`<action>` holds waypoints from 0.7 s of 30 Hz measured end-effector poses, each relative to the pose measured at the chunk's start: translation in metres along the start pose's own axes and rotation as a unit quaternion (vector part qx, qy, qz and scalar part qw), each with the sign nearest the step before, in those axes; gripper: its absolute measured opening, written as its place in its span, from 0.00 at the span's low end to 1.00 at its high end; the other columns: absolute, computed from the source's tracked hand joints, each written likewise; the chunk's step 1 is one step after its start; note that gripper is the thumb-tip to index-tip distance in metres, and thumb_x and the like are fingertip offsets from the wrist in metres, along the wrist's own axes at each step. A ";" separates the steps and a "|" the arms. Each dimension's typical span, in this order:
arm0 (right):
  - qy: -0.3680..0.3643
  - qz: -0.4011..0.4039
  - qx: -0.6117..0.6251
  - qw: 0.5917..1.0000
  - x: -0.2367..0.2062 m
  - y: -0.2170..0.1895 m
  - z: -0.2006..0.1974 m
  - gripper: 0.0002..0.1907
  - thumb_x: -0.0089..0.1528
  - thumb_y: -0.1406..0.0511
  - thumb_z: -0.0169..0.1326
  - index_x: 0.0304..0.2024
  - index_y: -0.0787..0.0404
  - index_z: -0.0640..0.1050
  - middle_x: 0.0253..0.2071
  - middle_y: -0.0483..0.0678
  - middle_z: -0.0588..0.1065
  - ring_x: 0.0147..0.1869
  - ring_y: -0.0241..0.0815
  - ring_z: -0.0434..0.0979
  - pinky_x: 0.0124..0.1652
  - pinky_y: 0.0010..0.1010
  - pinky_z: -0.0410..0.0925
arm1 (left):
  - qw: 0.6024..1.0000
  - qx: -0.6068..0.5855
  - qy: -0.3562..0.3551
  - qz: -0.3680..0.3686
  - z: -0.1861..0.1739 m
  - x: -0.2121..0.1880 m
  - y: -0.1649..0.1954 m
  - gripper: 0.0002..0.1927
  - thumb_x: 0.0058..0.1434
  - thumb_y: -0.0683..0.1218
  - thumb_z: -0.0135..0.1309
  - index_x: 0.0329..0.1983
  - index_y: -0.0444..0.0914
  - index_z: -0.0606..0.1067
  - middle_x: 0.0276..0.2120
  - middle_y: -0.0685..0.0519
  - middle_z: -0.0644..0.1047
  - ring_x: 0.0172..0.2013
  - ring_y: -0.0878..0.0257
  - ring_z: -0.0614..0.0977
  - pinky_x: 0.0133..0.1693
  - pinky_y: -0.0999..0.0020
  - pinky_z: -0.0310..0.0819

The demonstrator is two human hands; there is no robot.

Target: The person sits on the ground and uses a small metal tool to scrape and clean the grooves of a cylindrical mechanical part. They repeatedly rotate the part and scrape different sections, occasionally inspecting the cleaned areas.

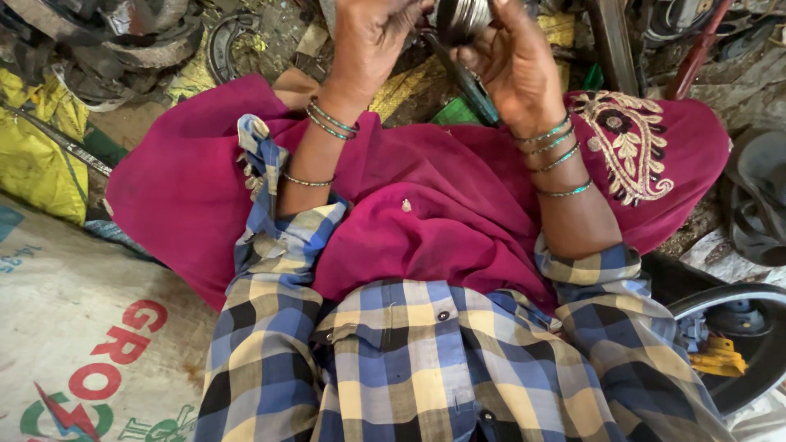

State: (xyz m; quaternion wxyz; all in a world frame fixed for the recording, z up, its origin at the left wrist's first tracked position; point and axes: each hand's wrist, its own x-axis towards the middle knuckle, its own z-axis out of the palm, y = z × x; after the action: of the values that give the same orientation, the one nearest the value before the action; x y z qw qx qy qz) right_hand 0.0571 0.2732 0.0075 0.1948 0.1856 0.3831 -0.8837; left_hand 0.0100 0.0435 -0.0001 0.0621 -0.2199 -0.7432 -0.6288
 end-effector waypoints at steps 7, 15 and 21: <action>0.039 -0.111 -0.168 0.979 0.002 -0.004 0.001 0.14 0.73 0.59 0.56 0.53 0.62 0.75 0.44 0.46 0.78 0.40 0.37 0.79 0.43 0.30 0.74 | 0.999 -0.009 -0.016 -0.040 0.007 -0.001 0.006 0.04 0.72 0.38 0.61 0.39 0.31 0.80 0.26 0.52 0.78 0.26 0.67 0.79 0.29 0.71 0.72; 0.012 -0.070 -0.040 0.997 0.006 -0.008 -0.009 0.10 0.75 0.62 0.52 0.52 0.62 0.76 0.48 0.48 0.79 0.48 0.42 0.80 0.49 0.33 0.74 | 0.972 -0.181 -0.003 -0.151 0.011 -0.013 -0.023 0.04 0.72 0.38 0.58 0.43 0.30 0.78 0.32 0.52 0.81 0.29 0.67 0.83 0.32 0.74 0.80; 0.042 -0.102 -0.043 0.993 0.010 -0.017 0.003 0.12 0.69 0.63 0.56 0.53 0.61 0.76 0.48 0.45 0.79 0.47 0.39 0.79 0.45 0.32 0.73 | 0.993 0.105 -0.035 -0.043 -0.012 -0.009 -0.034 0.09 0.65 0.41 0.64 0.44 0.29 0.81 0.34 0.47 0.81 0.30 0.60 0.85 0.32 0.67 0.79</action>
State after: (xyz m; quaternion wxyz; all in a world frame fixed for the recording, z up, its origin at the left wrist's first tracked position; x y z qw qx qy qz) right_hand 0.0396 0.2797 0.0146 0.0953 0.1734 0.4457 -0.8730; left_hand 0.0027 0.0254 -0.0316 0.0321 -0.2017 -0.8158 -0.5411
